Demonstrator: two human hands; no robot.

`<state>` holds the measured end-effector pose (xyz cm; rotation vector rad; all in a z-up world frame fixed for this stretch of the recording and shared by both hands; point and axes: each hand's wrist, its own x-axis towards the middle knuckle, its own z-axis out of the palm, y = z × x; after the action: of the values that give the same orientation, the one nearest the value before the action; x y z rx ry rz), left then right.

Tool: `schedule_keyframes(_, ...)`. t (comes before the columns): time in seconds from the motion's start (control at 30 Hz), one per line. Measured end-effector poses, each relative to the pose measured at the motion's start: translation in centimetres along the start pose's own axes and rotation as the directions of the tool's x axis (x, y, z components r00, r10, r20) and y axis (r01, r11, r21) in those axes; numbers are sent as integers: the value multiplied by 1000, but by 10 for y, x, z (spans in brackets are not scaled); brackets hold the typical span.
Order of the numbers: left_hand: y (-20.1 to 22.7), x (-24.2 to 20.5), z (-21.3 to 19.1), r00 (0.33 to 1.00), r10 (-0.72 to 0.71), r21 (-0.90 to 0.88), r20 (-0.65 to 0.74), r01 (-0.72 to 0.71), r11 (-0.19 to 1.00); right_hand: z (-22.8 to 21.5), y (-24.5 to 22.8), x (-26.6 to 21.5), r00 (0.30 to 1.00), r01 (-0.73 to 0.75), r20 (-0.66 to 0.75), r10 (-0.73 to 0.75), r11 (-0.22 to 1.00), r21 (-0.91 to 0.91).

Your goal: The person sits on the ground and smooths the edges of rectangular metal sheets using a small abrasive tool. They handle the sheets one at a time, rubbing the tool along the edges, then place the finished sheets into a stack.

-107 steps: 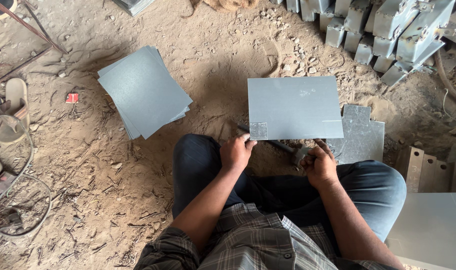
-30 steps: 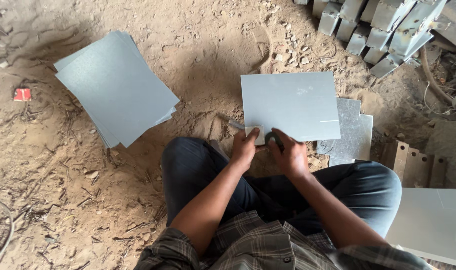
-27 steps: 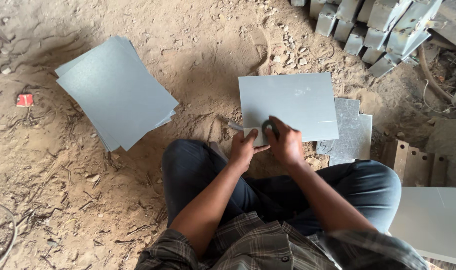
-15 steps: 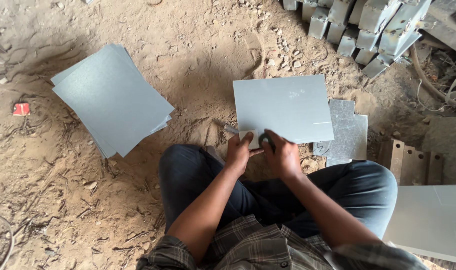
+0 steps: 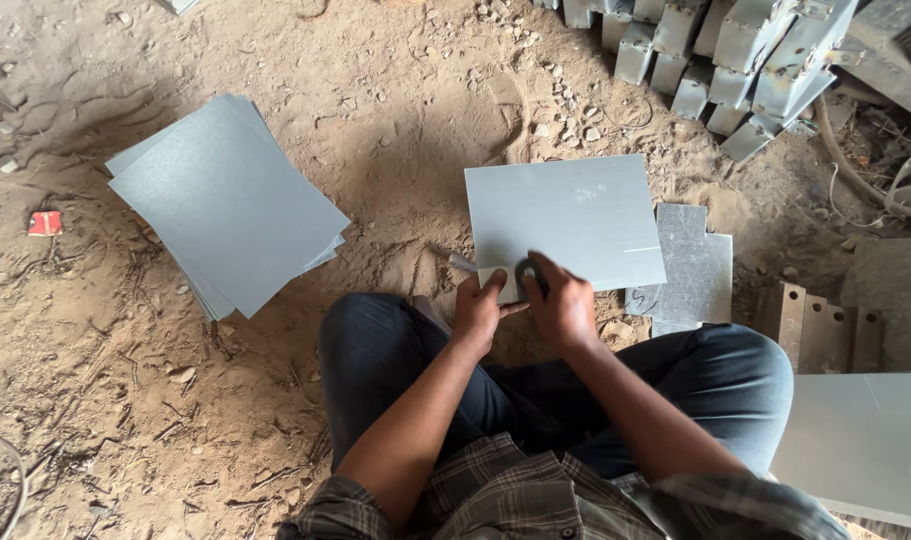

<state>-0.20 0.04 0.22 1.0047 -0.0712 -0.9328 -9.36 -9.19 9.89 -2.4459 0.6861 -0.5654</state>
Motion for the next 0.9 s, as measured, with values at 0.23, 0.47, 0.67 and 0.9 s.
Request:
schedule_keyframes(0.23,-7,3,-3,999,-32,-3,-35,32,999,0,0,-6,999,-36,35,37,999,-20)
schedule_keyframes(0.47,-10,4,-4,999,26,-30,-28,-27,999,5,2,-9,1000,12,-15,-13,999,-49)
schedule_keyframes(0.67,-1,2,-2,1000,0,-54,-17,-1,999,11,4,10,1000,0,-3,0,1000,-20)
schedule_keyframes(0.9,-1,0,-6,1000,10,36,25,-11,999,-30,-8,-40,969,94,224,-101,995,44)
